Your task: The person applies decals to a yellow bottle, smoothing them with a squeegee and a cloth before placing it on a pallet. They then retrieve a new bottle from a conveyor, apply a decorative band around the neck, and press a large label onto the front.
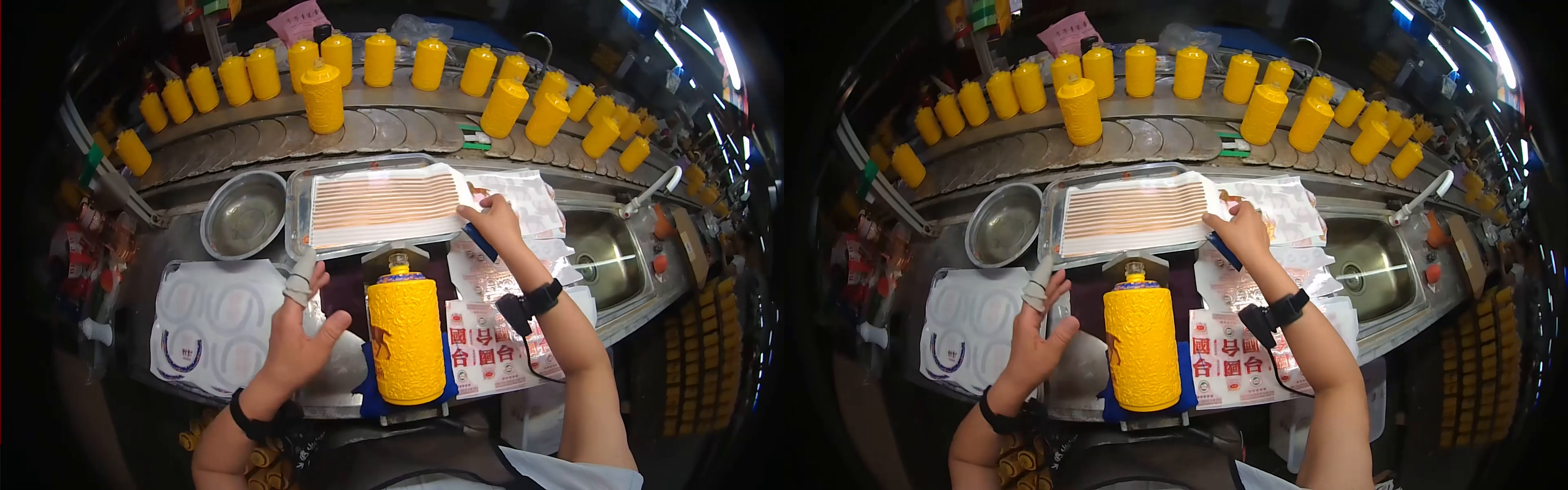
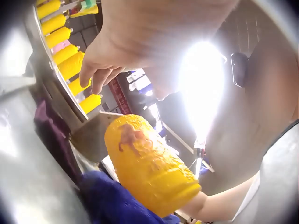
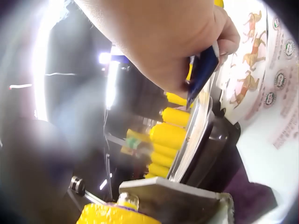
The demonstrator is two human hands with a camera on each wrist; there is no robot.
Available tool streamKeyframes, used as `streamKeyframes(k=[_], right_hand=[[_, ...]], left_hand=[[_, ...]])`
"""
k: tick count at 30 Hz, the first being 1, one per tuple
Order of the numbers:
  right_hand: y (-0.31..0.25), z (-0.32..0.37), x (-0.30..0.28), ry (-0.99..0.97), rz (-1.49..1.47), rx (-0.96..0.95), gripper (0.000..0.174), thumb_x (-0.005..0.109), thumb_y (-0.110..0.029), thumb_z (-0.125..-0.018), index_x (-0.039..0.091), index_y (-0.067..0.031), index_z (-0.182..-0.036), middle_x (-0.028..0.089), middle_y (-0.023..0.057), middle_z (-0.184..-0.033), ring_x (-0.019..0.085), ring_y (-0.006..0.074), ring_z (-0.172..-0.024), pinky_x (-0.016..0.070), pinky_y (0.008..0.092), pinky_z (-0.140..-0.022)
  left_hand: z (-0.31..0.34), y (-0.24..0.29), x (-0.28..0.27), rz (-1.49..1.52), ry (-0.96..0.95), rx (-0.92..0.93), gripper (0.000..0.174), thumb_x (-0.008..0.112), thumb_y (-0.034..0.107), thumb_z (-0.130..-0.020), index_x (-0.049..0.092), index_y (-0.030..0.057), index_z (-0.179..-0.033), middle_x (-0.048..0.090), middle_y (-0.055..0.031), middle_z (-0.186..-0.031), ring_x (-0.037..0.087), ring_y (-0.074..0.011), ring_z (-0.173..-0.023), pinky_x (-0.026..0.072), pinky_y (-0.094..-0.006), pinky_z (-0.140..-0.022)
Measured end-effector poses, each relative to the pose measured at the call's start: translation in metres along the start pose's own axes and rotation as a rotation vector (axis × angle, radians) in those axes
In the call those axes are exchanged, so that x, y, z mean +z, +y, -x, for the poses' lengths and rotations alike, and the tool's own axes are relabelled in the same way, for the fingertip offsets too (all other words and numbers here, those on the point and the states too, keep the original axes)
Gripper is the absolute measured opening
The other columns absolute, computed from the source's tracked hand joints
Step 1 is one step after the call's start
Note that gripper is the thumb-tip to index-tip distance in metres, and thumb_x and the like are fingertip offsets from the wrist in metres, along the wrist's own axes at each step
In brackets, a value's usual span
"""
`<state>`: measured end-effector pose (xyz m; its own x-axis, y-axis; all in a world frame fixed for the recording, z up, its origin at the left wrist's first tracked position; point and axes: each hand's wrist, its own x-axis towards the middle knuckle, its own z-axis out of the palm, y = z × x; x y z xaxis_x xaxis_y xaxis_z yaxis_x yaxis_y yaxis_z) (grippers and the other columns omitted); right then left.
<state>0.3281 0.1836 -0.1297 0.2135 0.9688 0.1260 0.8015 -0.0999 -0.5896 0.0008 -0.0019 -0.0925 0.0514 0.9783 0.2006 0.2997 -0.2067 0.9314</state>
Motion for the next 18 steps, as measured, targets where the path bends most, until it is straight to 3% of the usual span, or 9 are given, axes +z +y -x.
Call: streamKeyframes(k=[3, 6, 10, 11, 14, 15, 18], right_hand=[[0.019, -0.027, 0.017, -0.339, -0.095, 0.062, 0.043, 0.078, -0.039, -0.072, 0.065, 0.0015, -0.076, 0.063, 0.0143, -0.066, 0.064, 0.0253, -0.063, 0.0504, 0.0377, -0.062], [0.027, -0.033, 0.016, -0.311, -0.123, -0.068, 0.043, 0.078, -0.037, -0.072, 0.061, 0.0015, -0.061, 0.059, 0.0125, -0.058, 0.06, 0.0208, -0.055, 0.0483, 0.0341, -0.057], [0.044, -0.036, 0.005, -0.306, -0.168, -0.094, 0.038, 0.073, -0.034, -0.076, 0.064, 0.0002, -0.062, 0.062, 0.0111, -0.059, 0.063, 0.022, -0.058, 0.0481, 0.0377, -0.057], [0.04, -0.033, 0.0, -0.264, -0.064, -0.137, 0.03, 0.069, -0.029, -0.08, 0.067, -0.0016, -0.069, 0.065, 0.0132, -0.064, 0.067, 0.0279, -0.061, 0.0499, 0.0416, -0.059], [0.01, -0.009, -0.007, 0.109, 0.316, -0.351, 0.023, 0.066, -0.024, -0.086, 0.071, -0.0021, -0.081, 0.067, 0.0154, -0.068, 0.066, 0.0305, -0.063, 0.0505, 0.0422, -0.061], [-0.003, -0.004, -0.014, 0.117, 0.358, -0.348, 0.022, 0.064, -0.025, -0.087, 0.072, -0.0052, -0.082, 0.068, 0.0196, -0.076, 0.066, 0.039, -0.072, 0.0518, 0.0471, -0.065], [0.0, -0.004, -0.016, 0.085, 0.219, -0.352, 0.023, 0.066, -0.027, -0.083, 0.069, -0.0039, -0.079, 0.069, 0.0174, -0.076, 0.067, 0.0354, -0.067, 0.0525, 0.0449, -0.063]], left_hand=[[-0.026, -0.009, -0.01, -0.053, -0.066, 0.007, 0.075, 0.067, 0.016, -0.092, 0.027, -0.0024, -0.153, 0.045, -0.0202, -0.148, 0.049, -0.0282, -0.134, 0.0371, -0.0388, -0.112], [-0.045, -0.016, -0.012, -0.077, -0.054, 0.002, 0.071, 0.066, 0.014, -0.093, 0.031, -0.0016, -0.152, 0.048, -0.0209, -0.146, 0.052, -0.0276, -0.131, 0.04, -0.0382, -0.109], [-0.066, -0.002, -0.013, -0.048, -0.125, -0.092, 0.068, 0.068, 0.013, -0.092, 0.036, -0.0012, -0.15, 0.058, -0.0194, -0.132, 0.063, -0.0224, -0.113, 0.0481, -0.0343, -0.099], [-0.072, 0.001, -0.012, -0.033, -0.145, -0.125, 0.066, 0.068, 0.013, -0.092, 0.038, -0.0016, -0.148, 0.061, -0.0186, -0.127, 0.064, -0.0207, -0.107, 0.0498, -0.0329, -0.096], [-0.09, 0.008, -0.008, -0.071, -0.179, -0.174, 0.056, 0.071, 0.02, -0.09, 0.051, -0.0045, -0.137, 0.069, -0.0169, -0.108, 0.069, -0.0172, -0.086, 0.0526, -0.0297, -0.077], [-0.095, 0.01, -0.006, -0.098, -0.188, -0.18, 0.054, 0.072, 0.023, -0.089, 0.055, -0.0058, -0.132, 0.072, -0.0165, -0.101, 0.071, -0.0163, -0.078, 0.0532, -0.0289, -0.069], [-0.106, 0.008, 0.003, -0.149, -0.227, -0.175, 0.047, 0.069, 0.024, -0.091, 0.06, -0.0045, -0.126, 0.071, -0.0171, -0.094, 0.069, -0.0197, -0.077, 0.052, -0.0317, -0.069]])
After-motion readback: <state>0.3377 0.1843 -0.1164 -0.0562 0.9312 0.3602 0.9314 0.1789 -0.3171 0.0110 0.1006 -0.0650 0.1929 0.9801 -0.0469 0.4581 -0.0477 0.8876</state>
